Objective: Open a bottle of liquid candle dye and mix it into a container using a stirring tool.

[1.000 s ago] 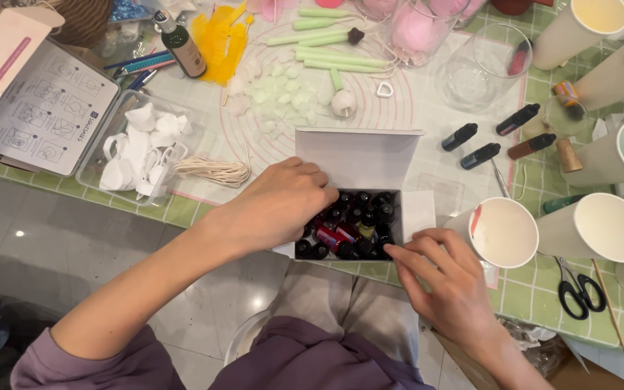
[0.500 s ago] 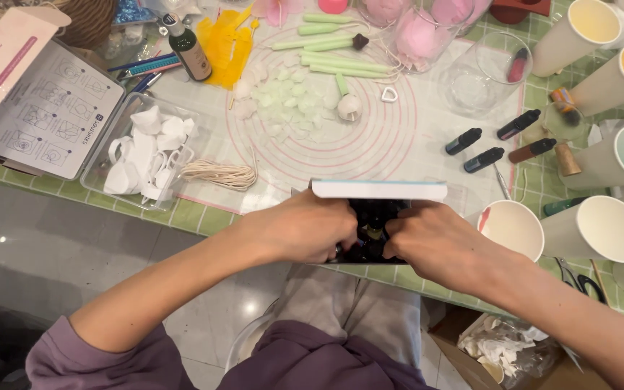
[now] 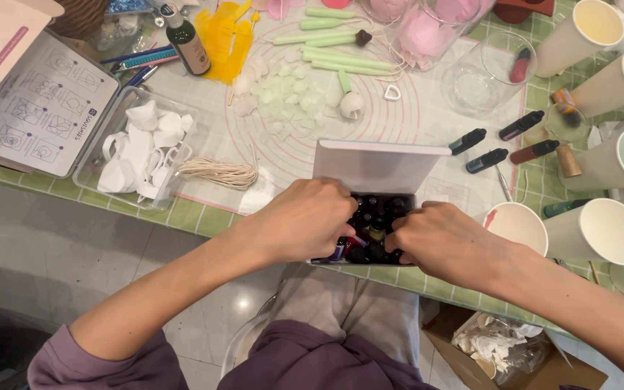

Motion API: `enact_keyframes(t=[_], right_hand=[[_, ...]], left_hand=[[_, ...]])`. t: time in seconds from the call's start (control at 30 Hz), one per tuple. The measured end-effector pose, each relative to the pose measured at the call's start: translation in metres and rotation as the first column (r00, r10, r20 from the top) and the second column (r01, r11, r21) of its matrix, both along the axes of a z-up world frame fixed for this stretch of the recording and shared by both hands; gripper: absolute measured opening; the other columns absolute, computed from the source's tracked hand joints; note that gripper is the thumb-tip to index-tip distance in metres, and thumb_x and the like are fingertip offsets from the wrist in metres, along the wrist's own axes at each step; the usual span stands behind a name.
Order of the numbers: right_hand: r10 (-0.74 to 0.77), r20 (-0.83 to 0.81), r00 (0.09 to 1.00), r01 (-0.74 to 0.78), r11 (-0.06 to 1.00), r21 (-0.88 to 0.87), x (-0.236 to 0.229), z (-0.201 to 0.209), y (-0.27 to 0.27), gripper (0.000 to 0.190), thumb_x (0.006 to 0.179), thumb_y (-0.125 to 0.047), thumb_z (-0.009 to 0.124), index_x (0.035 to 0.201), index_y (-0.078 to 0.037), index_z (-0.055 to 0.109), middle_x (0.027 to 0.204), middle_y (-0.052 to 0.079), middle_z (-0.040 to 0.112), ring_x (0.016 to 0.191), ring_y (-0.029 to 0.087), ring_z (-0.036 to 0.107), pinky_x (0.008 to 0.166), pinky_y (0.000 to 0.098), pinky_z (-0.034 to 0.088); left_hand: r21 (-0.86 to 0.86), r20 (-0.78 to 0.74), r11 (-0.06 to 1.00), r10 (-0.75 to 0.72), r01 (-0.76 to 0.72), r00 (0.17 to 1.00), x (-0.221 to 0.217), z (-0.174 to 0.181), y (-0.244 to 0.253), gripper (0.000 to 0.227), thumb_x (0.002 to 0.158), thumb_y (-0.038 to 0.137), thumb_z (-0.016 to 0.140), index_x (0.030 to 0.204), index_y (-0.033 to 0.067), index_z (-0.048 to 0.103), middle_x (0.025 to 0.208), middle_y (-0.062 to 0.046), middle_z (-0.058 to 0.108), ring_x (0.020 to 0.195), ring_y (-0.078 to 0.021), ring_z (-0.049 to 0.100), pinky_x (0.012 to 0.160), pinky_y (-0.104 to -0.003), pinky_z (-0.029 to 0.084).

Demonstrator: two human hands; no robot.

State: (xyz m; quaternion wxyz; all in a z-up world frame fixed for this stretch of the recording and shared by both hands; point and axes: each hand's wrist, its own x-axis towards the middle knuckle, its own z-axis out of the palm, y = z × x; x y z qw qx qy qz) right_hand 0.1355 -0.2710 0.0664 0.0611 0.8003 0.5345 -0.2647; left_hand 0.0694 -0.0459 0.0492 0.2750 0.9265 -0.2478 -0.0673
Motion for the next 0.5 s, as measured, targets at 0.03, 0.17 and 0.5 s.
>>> enact_keyframes(t=[0.03,0.17,0.5], right_hand=[[0.001,0.000,1.000,-0.001,1.000,-0.002,0.000,0.000,-0.002,0.017,0.077,-0.016,0.071,0.093,-0.016,0.078,0.077,0.013,0.071,0.072,0.033,0.070,0.065,0.0461,0.053],[0.025,-0.022,0.999,-0.022,0.989,0.145,0.000,0.005,-0.002,0.018,0.085,-0.023,0.068,0.100,-0.014,0.073,0.076,0.010,0.070,0.073,0.031,0.068,0.069,0.0456,0.049],[0.133,0.182,0.974,-0.194,0.906,0.376,-0.003,-0.012,-0.017,0.022,0.088,-0.027,0.067,0.104,-0.013,0.073,0.082,0.003,0.070,0.072,0.024,0.066,0.066,0.0389,0.049]], left_hand=[[-0.002,0.000,1.000,0.001,-0.001,1.000,0.000,0.000,0.001,0.021,0.079,0.014,0.076,0.075,-0.0057,0.070,0.082,-0.022,0.070,0.082,-0.0423,0.068,0.070,-0.051,0.054],[-0.014,0.063,1.000,0.010,-0.010,0.998,-0.002,-0.003,0.002,0.027,0.084,0.020,0.075,0.073,-0.0044,0.070,0.080,-0.021,0.070,0.083,-0.0414,0.068,0.073,-0.051,0.054],[0.017,0.153,0.996,0.080,-0.084,0.985,-0.003,-0.004,0.004,0.027,0.085,0.023,0.076,0.076,-0.0023,0.073,0.079,-0.018,0.070,0.082,-0.0385,0.068,0.073,-0.049,0.054]])
